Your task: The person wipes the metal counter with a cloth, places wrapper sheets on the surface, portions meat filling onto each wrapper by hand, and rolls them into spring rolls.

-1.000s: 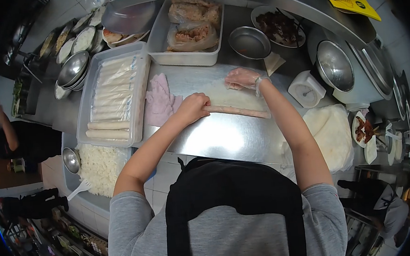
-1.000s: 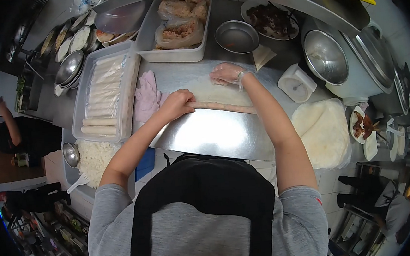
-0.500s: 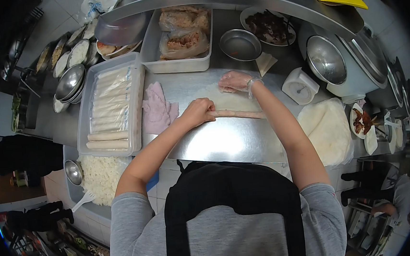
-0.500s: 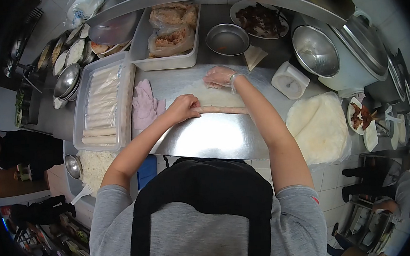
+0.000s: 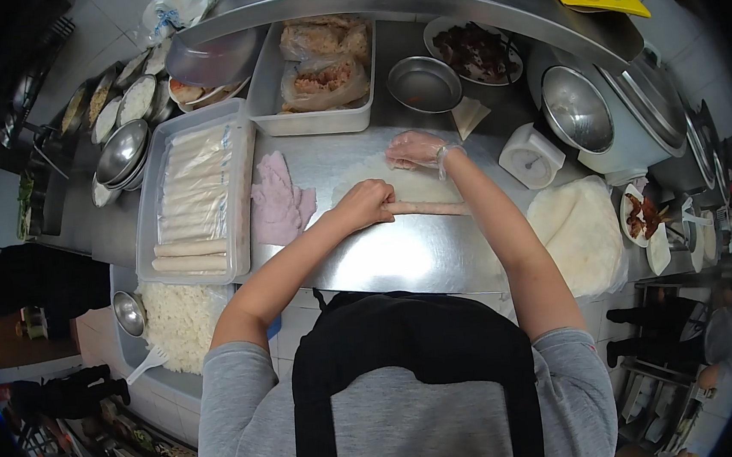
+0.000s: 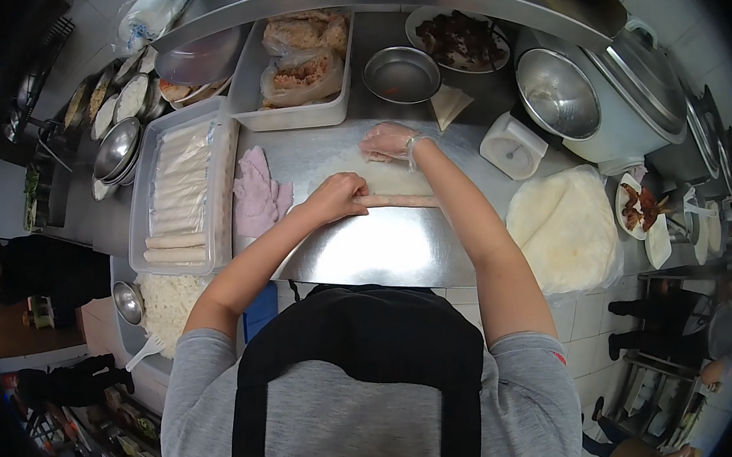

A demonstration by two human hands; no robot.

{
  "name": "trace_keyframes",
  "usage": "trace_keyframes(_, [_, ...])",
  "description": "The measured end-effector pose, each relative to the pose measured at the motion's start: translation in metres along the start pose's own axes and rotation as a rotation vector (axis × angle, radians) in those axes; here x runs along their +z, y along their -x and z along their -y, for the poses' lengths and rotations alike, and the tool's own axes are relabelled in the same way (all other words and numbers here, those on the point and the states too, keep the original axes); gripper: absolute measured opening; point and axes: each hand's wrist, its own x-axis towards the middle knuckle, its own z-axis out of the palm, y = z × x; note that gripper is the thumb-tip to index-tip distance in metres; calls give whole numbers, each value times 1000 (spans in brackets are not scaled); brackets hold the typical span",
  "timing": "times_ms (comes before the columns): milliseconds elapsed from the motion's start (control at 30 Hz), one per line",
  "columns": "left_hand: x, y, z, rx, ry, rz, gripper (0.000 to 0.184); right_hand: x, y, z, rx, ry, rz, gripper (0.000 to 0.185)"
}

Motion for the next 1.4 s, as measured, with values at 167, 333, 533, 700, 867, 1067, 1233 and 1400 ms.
trace_keyframes(167, [2, -1, -4, 24, 18, -18, 33, 0, 9, 13, 43, 80, -26, 27])
trace_keyframes(333, [8, 1, -2, -4, 1, -58, 35, 23, 61, 41, -125, 146, -202, 24])
trace_keyframes(533, [8, -2, -10, -137, -44, -36, 34, 78, 87, 38, -22, 685, -273, 32])
trace_keyframes(700, [5, 4, -4, -132, -85, -23, 32, 72, 92, 14, 20, 816, -290, 31])
trace_keyframes(867, [12, 7, -10, -89, -125, -84, 32, 85, 89, 15, 2, 759, -335, 32])
trace_keyframes(1067, [-2, 31, 9, -131, -151, -121, 34, 65, 109, -4, 41, 766, -341, 32])
trace_keyframes(1233, [-14, 54, 26, -82, -70, -166, 28, 51, 136, -18, -35, 722, -395, 28])
trace_keyframes(1400, [-22, 61, 32, -96, 188, -205, 23, 46, 154, -12, -82, 299, -478, 26])
